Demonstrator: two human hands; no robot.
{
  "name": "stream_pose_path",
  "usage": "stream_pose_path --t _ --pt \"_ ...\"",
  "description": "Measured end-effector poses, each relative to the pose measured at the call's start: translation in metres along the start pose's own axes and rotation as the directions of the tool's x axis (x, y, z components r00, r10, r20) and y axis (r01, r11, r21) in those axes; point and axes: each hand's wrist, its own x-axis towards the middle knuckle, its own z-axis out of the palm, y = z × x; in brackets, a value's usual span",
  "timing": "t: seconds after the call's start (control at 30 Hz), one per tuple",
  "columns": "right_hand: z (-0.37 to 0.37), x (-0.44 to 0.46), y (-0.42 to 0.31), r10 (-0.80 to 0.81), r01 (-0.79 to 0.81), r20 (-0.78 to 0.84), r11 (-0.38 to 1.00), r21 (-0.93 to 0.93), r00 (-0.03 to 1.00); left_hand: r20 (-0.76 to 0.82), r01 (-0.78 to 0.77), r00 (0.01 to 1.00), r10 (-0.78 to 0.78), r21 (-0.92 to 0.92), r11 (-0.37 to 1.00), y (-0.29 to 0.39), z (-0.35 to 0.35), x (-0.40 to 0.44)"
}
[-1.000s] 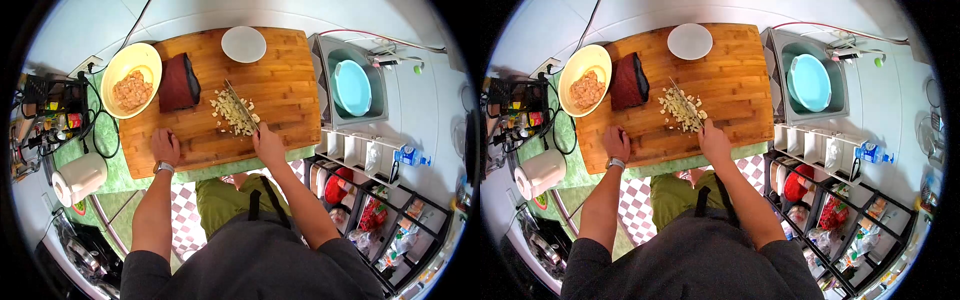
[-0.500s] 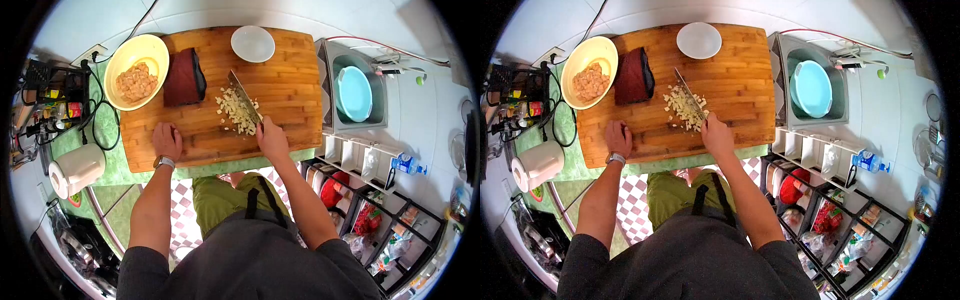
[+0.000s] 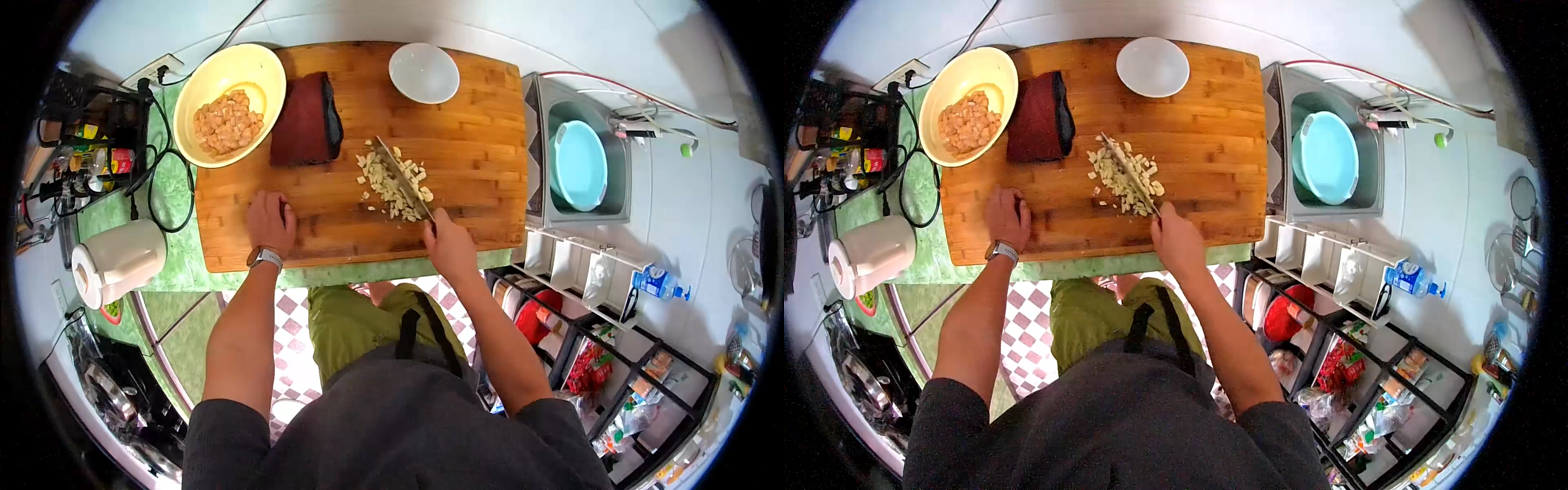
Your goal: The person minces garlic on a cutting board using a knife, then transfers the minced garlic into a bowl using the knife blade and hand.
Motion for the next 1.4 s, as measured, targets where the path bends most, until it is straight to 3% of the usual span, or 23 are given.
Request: stream_pose_path --t 0.07,0.13,0.27,0.4,0.53,0.73,0.87,1.07,1.27,1.37,1.4 --pt "-0.008 -0.007 -0.002 -0.022 0.021 -0.032 0.999 -0.048 0.999 -0.001 -0.005 1.0 0.005 0.034 0.999 0.002 -0.004 -0.004" --pt "-0.012 -0.016 0.003 -0.056 0.057 -0.032 0.998 0.024 0.998 0.002 0.016 1.0 -0.016 0.025 1.0 -0.004 0.001 -0.004" --pt "0.017 -0.016 0.014 -0.085 0.086 0.011 0.989 -0.121 0.996 -0.021 0.011 1.0 -0.011 0.013 1.0 -0.004 0.004 -0.007" --pt "0.009 -0.006 0.005 -0.065 0.069 0.049 0.994 -0.084 0.997 0.006 0.003 1.0 -0.002 -0.074 0.997 -0.001 0.006 -0.008" --pt "-0.004 -0.012 0.007 -0.065 0.068 0.036 0.994 -0.088 0.997 -0.01 0.019 1.0 -0.018 0.054 0.998 -0.003 -0.001 -0.006" --pt "0.009 -0.011 0.019 -0.042 0.04 -0.05 0.998 -0.038 0.998 -0.026 0.006 1.0 -0.005 0.017 1.0 0.002 -0.002 -0.004" --pt "0.008 -0.003 0.02 -0.005 -0.001 -0.058 0.995 -0.096 0.998 0.008 0.003 1.0 -0.003 0.015 1.0 0.001 0.0 -0.008" --pt "-0.012 -0.017 0.015 -0.008 0.011 -0.065 0.999 0.044 0.998 -0.011 -0.005 1.0 0.006 0.035 0.999 -0.002 0.001 -0.005" --pt "0.015 -0.011 0.021 0.007 -0.007 -0.039 1.0 0.007 0.999 0.007 0.012 1.0 -0.012 0.021 1.0 0.001 -0.002 -0.002" --pt "0.007 -0.01 0.018 -0.039 0.039 -0.107 0.999 -0.004 0.993 0.01 0.011 1.0 -0.011 0.019 1.0 0.002 0.001 -0.007" --pt "0.0 -0.012 0.012 0.011 -0.01 -0.063 1.0 0.028 0.998 0.003 0.022 1.0 -0.022 0.03 0.999 0.001 0.001 -0.004"
